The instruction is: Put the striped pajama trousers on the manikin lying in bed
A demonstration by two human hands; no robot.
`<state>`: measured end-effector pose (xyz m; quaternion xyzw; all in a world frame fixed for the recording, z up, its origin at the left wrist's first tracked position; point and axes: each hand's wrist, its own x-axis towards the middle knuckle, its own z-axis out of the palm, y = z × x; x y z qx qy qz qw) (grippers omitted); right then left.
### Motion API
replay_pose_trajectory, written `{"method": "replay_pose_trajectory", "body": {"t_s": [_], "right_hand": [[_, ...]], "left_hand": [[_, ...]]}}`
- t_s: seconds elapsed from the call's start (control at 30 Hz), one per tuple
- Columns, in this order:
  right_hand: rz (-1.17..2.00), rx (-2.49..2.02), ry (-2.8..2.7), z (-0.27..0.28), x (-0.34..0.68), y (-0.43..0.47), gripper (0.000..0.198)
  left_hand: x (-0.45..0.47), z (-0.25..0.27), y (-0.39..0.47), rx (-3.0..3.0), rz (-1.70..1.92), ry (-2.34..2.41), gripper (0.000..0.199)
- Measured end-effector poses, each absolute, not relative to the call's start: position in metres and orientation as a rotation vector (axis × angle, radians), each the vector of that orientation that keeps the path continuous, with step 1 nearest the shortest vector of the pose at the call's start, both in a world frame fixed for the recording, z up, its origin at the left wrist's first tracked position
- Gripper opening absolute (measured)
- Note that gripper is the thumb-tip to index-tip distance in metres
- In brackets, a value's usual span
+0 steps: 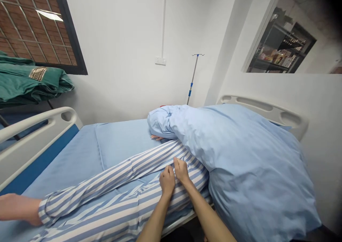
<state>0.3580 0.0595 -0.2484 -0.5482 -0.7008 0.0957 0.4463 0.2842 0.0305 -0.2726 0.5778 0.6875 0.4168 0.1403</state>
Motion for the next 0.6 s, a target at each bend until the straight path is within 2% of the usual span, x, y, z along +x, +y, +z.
{"method": "replay_pose_trajectory", "body": {"t_s": [0.43,0.6], "right_hand": [[0.469,-1.386,-1.739,-0.277,0.384,0.068,0.048],[0.488,-1.418,-1.626,-0.277,0.392,0.068,0.047]], "left_hand": [[0.309,-0.265,0.045,1.45,1.316,1.823,0.033],[0.324,-0.273,0.049,1.459,1.217,1.907,0.036]]}}
